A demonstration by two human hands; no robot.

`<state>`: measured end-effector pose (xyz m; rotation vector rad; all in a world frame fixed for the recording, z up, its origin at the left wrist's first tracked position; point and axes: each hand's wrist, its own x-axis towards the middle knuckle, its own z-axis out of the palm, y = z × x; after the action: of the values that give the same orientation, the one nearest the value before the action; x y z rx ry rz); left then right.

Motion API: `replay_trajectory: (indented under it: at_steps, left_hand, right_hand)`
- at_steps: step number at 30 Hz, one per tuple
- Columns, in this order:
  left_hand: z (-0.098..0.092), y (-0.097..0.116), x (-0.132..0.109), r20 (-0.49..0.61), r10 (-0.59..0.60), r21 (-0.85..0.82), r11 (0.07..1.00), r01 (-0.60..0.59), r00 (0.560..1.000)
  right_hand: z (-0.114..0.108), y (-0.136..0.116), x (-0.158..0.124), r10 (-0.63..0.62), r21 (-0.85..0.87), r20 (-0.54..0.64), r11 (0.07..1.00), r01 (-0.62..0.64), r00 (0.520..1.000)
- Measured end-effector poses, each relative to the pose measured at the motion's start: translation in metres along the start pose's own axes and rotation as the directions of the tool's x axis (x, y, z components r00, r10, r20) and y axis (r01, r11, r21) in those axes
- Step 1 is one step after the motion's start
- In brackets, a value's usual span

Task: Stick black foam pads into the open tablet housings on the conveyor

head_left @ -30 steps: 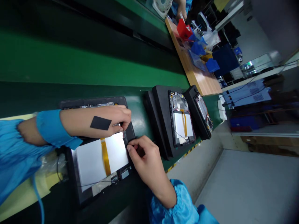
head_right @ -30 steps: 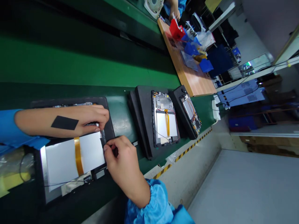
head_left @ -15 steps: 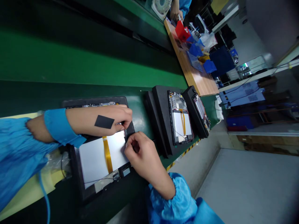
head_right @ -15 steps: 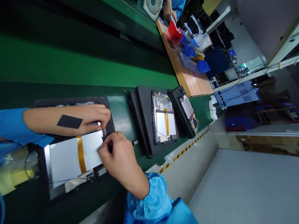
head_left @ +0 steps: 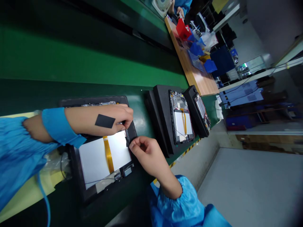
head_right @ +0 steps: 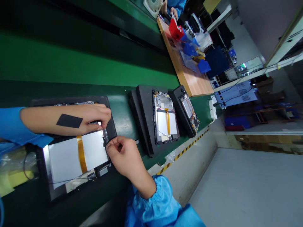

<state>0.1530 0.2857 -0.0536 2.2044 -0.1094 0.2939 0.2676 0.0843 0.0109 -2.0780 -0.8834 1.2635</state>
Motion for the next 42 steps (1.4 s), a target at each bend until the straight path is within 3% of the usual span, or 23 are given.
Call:
replay_trajectory:
  at_steps: [7,14,24,27,29,31,34,36,38,42]
  left_hand:
    - [-0.005,0.004,0.001,0.003,0.005,0.009,1.000,-0.005,1.000]
    - [0.003,-0.007,-0.001,-0.027,0.023,-0.003,1.000,-0.023,0.999]
    - [0.004,-0.005,-0.003,-0.034,0.005,0.015,1.000,-0.005,0.999]
    - [0.003,-0.005,-0.001,-0.034,0.022,0.006,1.000,-0.022,0.999]
    - [0.003,-0.005,-0.001,-0.041,0.025,0.000,1.000,-0.025,0.999]
    - [0.003,-0.006,-0.001,-0.045,0.024,-0.009,1.000,-0.025,0.999]
    - [0.004,-0.007,-0.002,-0.044,0.016,-0.012,1.000,-0.016,0.999]
    - [0.005,-0.009,-0.004,-0.036,0.007,-0.014,1.000,-0.007,0.999]
    - [0.005,-0.010,-0.005,-0.021,-0.005,-0.013,1.000,0.005,1.000]
    - [0.004,-0.010,-0.007,0.010,-0.024,0.002,1.000,0.024,1.000]
  right_hand:
    - [0.003,-0.003,-0.002,-0.140,-0.259,-0.094,0.959,0.111,0.986]
    - [0.004,-0.004,-0.001,-0.182,-0.361,-0.095,0.923,0.137,0.979]
    - [-0.002,-0.029,0.004,-0.163,-0.665,0.058,0.730,0.160,0.985]
    - [-0.006,-0.023,0.004,-0.198,-0.679,0.034,0.715,0.168,0.980]
    - [-0.008,-0.009,0.001,-0.309,-0.628,-0.033,0.746,0.221,0.950]
    - [-0.009,0.008,-0.003,-0.487,-0.537,-0.093,0.759,0.368,0.868]
    - [-0.007,0.030,-0.008,-0.721,-0.501,-0.066,0.622,0.602,0.690]
    - [-0.005,0.036,-0.011,-0.780,-0.567,0.039,0.498,0.657,0.625]
    - [-0.003,0.039,-0.014,-0.776,-0.599,0.116,0.444,0.667,0.620]
    - [-0.006,0.044,-0.021,-0.734,-0.464,0.067,0.577,0.672,0.676]
